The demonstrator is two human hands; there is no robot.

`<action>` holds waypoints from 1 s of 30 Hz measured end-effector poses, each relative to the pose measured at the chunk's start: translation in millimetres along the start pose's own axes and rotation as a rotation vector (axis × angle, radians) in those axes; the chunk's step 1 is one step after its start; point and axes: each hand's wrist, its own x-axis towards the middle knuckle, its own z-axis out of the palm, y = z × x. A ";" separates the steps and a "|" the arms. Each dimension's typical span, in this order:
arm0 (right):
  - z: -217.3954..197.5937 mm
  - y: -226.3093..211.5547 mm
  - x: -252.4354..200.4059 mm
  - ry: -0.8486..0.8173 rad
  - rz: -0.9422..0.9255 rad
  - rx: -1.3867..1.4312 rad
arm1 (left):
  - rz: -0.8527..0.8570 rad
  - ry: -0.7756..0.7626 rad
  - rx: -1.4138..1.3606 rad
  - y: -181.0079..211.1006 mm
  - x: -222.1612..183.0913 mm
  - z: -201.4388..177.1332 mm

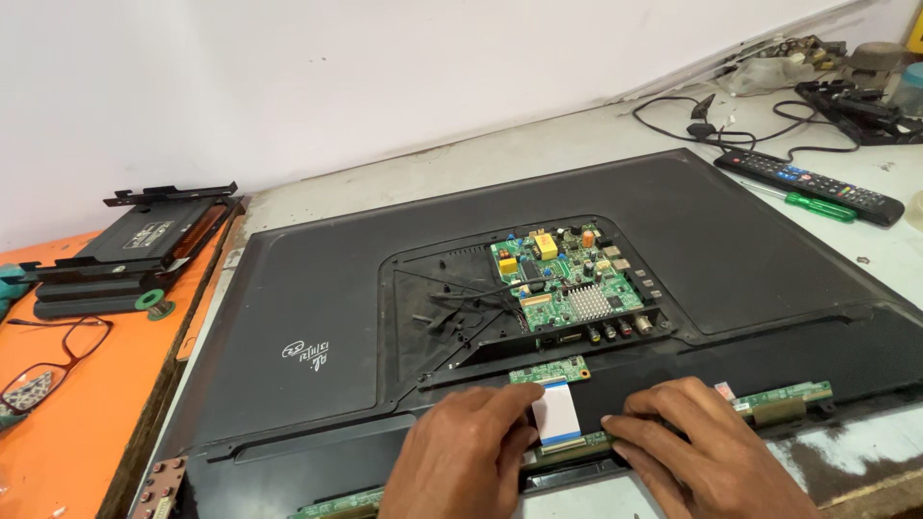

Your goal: The person works on the back of a television, handling a ribbon cable and connecting it to a green circuit board by hand.

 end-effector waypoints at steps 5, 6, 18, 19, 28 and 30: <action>1.6 2.4 -1.3 0.011 -0.045 0.002 | -0.293 -0.033 -0.052 7.6 -6.8 13.7; 1.4 2.5 -1.8 -0.001 -0.028 0.003 | -0.340 -0.043 -0.065 8.4 -7.2 16.2; -0.6 3.7 -1.7 -0.006 -0.037 0.016 | 0.300 -0.191 0.089 24.9 21.5 -23.2; 0.0 3.8 -1.7 -0.007 -0.035 0.012 | 0.401 -0.294 0.122 19.9 26.7 -30.7; 10.7 15.7 -5.2 -0.018 -0.077 -0.050 | 0.706 -0.589 0.177 2.1 69.2 -44.8; 12.9 20.5 -6.2 -0.028 -0.092 -0.058 | 0.741 -0.607 0.152 2.7 73.9 -44.6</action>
